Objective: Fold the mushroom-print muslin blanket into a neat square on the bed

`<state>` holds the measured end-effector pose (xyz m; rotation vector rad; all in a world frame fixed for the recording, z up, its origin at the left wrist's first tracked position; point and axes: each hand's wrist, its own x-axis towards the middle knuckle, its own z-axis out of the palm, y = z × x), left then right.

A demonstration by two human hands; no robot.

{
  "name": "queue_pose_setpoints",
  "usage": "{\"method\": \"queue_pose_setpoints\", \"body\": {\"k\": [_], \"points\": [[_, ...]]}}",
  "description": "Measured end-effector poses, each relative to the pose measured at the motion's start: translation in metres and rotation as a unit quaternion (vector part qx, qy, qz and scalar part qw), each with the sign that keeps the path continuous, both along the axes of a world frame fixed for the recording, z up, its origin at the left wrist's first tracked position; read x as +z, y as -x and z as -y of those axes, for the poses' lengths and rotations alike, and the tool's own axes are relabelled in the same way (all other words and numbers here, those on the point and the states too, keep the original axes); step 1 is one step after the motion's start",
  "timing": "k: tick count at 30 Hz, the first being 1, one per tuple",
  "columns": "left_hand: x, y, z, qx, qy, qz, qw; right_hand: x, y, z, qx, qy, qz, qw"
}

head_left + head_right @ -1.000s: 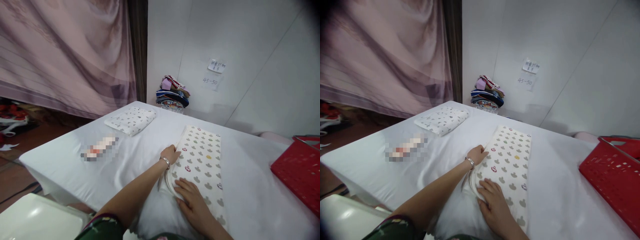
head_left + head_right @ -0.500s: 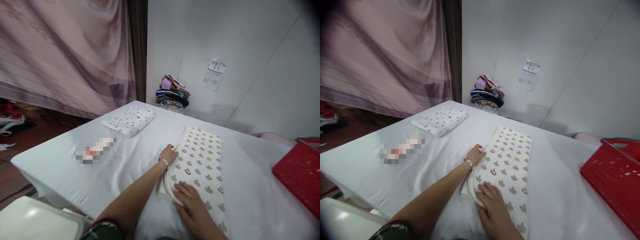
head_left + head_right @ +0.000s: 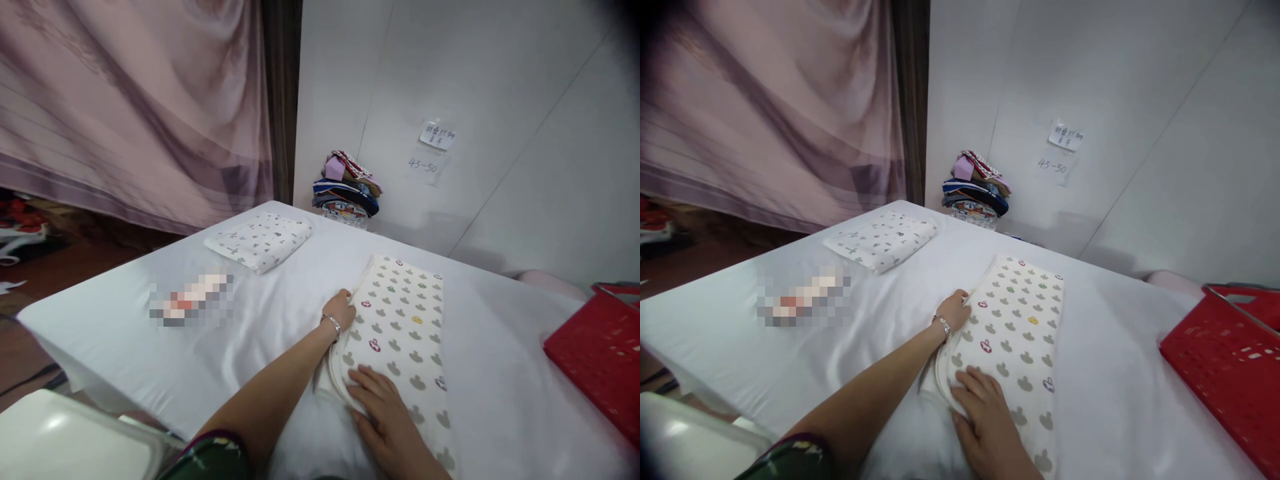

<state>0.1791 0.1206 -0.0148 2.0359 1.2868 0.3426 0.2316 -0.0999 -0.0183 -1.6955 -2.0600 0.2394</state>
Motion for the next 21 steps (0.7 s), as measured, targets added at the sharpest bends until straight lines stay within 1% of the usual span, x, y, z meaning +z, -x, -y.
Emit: {"method": "queue_pose_setpoints", "body": {"k": [4,10,12,14,16,17,19,21], "points": [[0.003,0.001,0.001,0.001,0.007,0.004,1.000,-0.002,-0.001,0.000,-0.002,-0.003,-0.006,1.000],[0.000,-0.001,0.002,-0.012,-0.036,-0.014,0.999,-0.011,-0.002,0.001,-0.013,0.014,-0.026,0.999],[-0.002,-0.001,0.003,-0.018,-0.049,-0.016,0.999,-0.010,-0.004,0.003,-0.004,0.019,-0.042,0.999],[-0.004,-0.001,0.003,-0.020,-0.059,-0.019,0.998,-0.001,-0.007,0.007,0.024,0.040,-0.067,0.997],[-0.005,-0.001,0.004,-0.022,-0.067,-0.022,0.997,0.014,-0.011,0.009,0.039,0.087,-0.103,0.990],[-0.006,-0.001,0.003,-0.024,-0.070,-0.023,0.997,0.024,-0.014,0.009,0.033,0.114,-0.122,0.985],[-0.007,-0.001,0.003,-0.031,-0.076,-0.023,0.996,0.041,-0.022,0.004,-0.009,0.150,-0.150,0.977],[-0.007,-0.001,0.002,-0.037,-0.077,-0.023,0.996,0.050,-0.033,-0.011,-0.058,0.145,-0.156,0.975]]}}
